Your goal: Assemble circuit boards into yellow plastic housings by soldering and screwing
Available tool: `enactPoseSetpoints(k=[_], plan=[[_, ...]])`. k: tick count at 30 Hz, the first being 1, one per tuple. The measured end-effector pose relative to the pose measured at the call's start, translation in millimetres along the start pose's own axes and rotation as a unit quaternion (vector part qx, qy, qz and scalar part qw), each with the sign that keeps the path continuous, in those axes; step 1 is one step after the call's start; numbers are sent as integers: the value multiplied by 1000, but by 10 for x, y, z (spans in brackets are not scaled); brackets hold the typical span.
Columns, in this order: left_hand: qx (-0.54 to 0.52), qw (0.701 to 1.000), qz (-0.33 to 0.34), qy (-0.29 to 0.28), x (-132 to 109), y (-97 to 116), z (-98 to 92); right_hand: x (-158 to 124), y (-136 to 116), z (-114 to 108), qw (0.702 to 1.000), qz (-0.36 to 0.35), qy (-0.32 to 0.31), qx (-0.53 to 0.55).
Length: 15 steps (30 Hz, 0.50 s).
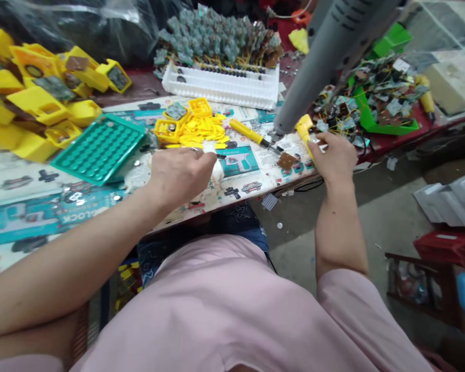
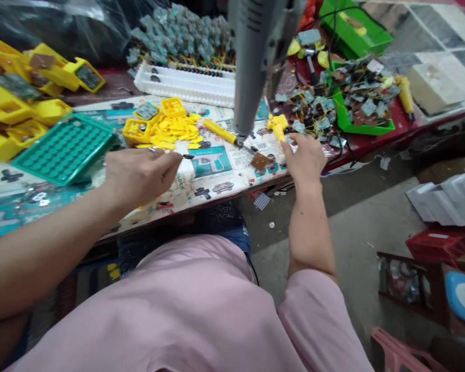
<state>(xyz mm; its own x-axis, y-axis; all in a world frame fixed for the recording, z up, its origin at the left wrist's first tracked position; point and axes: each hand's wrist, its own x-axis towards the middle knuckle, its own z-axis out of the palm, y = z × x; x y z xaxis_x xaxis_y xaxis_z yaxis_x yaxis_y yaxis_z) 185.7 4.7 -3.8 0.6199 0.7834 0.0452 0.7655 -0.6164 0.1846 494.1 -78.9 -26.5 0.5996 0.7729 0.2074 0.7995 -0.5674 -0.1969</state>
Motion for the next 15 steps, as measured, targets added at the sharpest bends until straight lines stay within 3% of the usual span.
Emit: enactPoseSetpoints(k=[3, 7, 12, 15], plan=[[91, 991, 71, -60, -202, 39, 90, 9, 46, 68, 998, 12, -5, -62], [63, 991, 108, -40, -384, 12, 27, 127, 119, 265, 997, 14, 10, -76], [-51, 993, 95, 50, -498, -429, -160, 67, 384, 453, 985, -14, 162, -52], [-60, 995, 73, 38, -582, -674, -131, -46, 565, 511, 984, -11, 162, -74]])
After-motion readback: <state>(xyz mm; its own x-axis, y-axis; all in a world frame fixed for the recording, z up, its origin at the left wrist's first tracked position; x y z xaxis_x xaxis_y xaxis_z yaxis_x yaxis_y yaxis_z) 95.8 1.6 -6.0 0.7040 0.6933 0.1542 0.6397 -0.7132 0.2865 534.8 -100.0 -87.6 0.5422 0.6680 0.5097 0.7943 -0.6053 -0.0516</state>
